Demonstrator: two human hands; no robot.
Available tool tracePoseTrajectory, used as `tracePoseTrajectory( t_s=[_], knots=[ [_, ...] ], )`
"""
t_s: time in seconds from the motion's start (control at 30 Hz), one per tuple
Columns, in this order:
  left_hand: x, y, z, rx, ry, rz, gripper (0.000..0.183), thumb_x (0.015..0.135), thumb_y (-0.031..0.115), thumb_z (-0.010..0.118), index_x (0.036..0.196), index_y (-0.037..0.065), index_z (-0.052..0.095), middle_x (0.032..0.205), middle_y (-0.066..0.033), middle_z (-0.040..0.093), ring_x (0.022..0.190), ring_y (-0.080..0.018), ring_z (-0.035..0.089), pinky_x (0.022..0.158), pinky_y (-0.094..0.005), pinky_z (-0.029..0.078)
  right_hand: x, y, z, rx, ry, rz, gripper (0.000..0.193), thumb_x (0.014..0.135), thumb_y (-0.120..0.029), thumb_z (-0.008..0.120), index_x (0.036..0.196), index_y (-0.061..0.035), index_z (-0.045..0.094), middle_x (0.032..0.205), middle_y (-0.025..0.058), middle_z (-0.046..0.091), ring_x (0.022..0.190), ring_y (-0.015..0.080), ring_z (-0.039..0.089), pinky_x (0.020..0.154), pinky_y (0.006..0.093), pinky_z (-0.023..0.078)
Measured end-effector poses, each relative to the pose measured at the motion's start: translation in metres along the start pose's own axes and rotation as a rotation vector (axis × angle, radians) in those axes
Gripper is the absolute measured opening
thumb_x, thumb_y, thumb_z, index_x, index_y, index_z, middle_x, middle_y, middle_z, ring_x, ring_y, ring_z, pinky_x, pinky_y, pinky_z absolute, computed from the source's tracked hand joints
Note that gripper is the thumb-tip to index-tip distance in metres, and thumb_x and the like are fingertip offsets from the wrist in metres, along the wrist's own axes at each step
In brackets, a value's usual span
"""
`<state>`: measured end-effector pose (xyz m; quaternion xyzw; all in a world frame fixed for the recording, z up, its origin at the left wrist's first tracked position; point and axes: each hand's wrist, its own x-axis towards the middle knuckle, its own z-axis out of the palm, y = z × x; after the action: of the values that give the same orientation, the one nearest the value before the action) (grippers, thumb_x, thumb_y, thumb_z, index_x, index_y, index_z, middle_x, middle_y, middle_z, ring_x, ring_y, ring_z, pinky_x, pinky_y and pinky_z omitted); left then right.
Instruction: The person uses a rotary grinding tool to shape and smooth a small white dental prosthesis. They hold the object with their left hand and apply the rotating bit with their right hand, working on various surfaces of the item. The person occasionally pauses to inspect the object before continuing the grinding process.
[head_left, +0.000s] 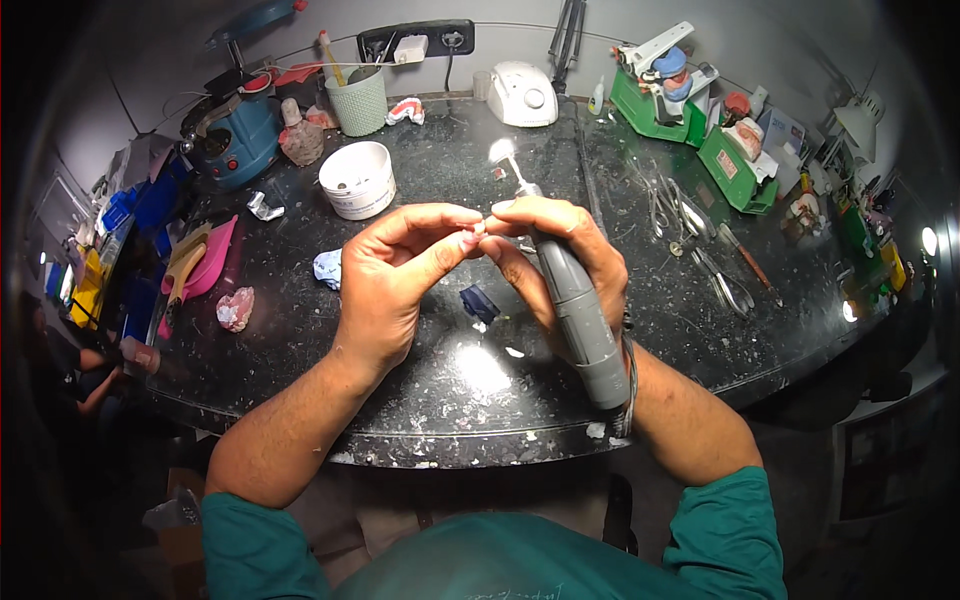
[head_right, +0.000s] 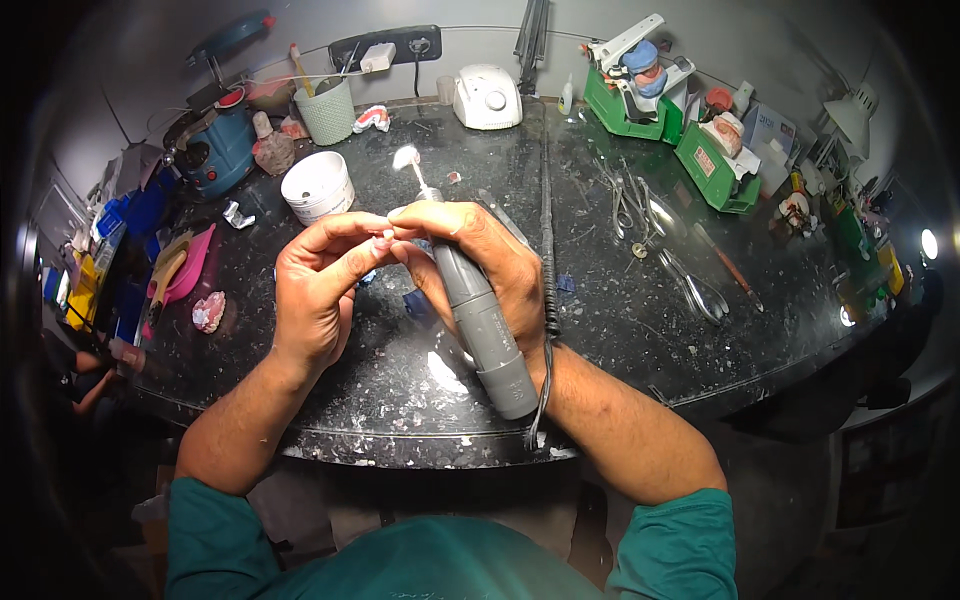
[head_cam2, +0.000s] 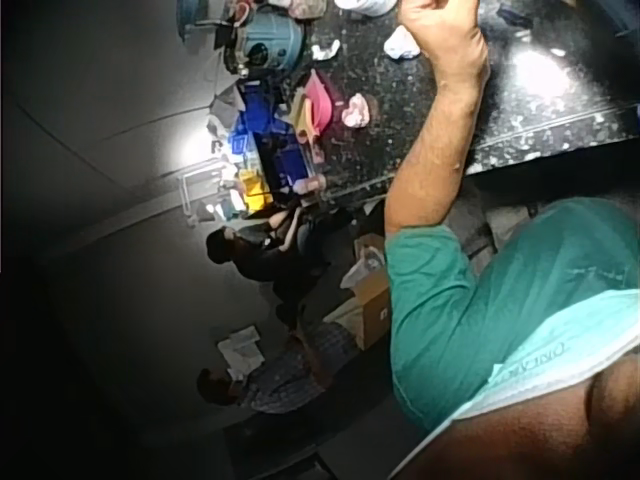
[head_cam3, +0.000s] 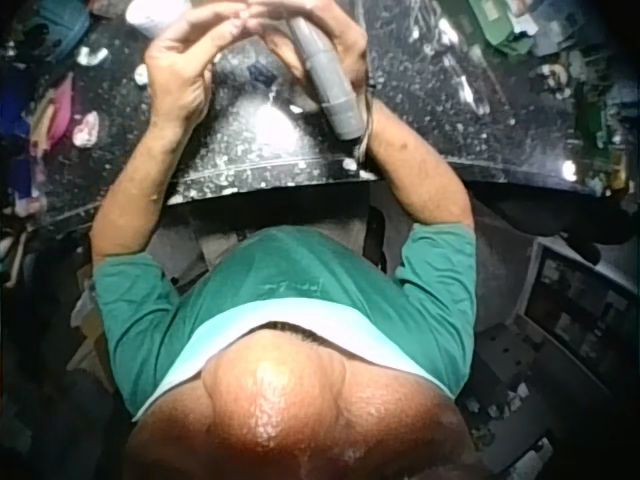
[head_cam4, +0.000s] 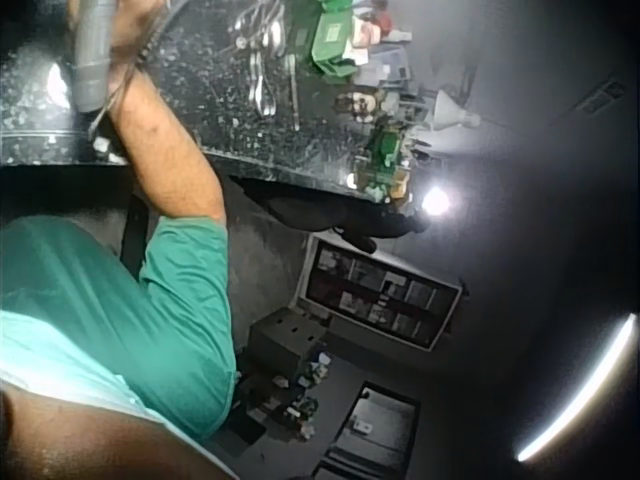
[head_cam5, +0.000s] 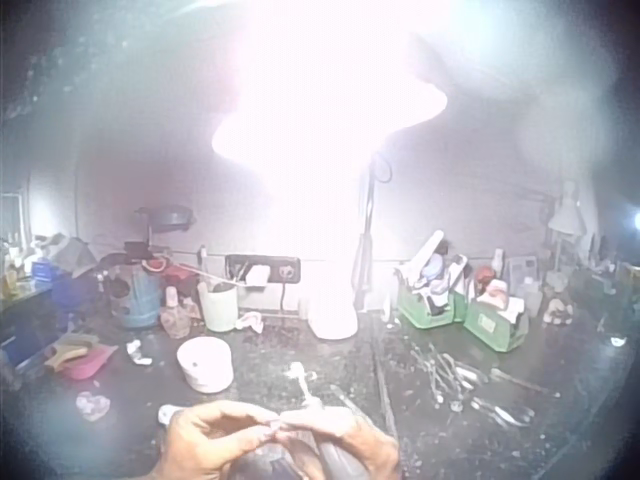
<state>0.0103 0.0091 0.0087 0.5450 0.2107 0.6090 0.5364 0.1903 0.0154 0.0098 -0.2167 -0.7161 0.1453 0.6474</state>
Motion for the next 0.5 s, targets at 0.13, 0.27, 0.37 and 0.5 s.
tracePoseTrajectory(
  t_s=[0.13, 0.27, 0.37, 0.5],
  knots=[
    [-0.001, 0.003, 0.004, 0.023, -0.037, 0.039, 0.026, 0.092, -0.004, 0.070, 0.118, -0.003, 0.068, 0.114, -0.0129, 0.072, 0.106, -0.0172, 0.069, 0.098, -0.0320, 0.055, 0.002, -0.002, -0.005, -0.025, -0.030, -0.051, 0.039, 0.083, 0.012, 0.075, 0.117, -0.0014, 0.062, 0.105, 0.0117, 0.070, 0.095, 0.0169, 0.071, 0.086, 0.0283, 0.056],
    [-0.001, 0.001, 0.006, 0.105, -0.018, 0.096, 0.028, 0.091, -0.006, 0.070, 0.119, -0.002, 0.068, 0.114, -0.0117, 0.072, 0.107, -0.0164, 0.069, 0.098, -0.0304, 0.055, 0.002, -0.004, -0.005, -0.002, 0.014, -0.015, 0.035, 0.083, 0.001, 0.078, 0.116, -0.0038, 0.067, 0.103, 0.0108, 0.072, 0.093, 0.0220, 0.070, 0.082, 0.0317, 0.056],
    [-0.001, 0.002, 0.004, 0.131, 0.031, 0.151, 0.028, 0.091, -0.007, 0.070, 0.118, -0.002, 0.068, 0.113, -0.0109, 0.072, 0.107, -0.0161, 0.069, 0.098, -0.0298, 0.055, 0.010, -0.013, -0.012, -0.078, 0.012, -0.062, 0.040, 0.081, -0.004, 0.079, 0.119, -0.0043, 0.069, 0.103, 0.0119, 0.070, 0.094, 0.0231, 0.067, 0.088, 0.0344, 0.054],
    [0.000, 0.001, 0.003, 0.119, 0.090, 0.175, 0.026, 0.091, -0.007, 0.069, 0.116, -0.002, 0.069, 0.112, -0.0109, 0.072, 0.106, -0.0164, 0.069, 0.097, -0.0298, 0.056, 0.013, -0.010, -0.015, -0.127, -0.100, -0.258, 0.049, 0.069, 0.000, 0.076, 0.118, -0.0062, 0.072, 0.100, 0.0099, 0.070, 0.097, 0.0261, 0.068, 0.105, 0.0513, 0.048]
  ],
)
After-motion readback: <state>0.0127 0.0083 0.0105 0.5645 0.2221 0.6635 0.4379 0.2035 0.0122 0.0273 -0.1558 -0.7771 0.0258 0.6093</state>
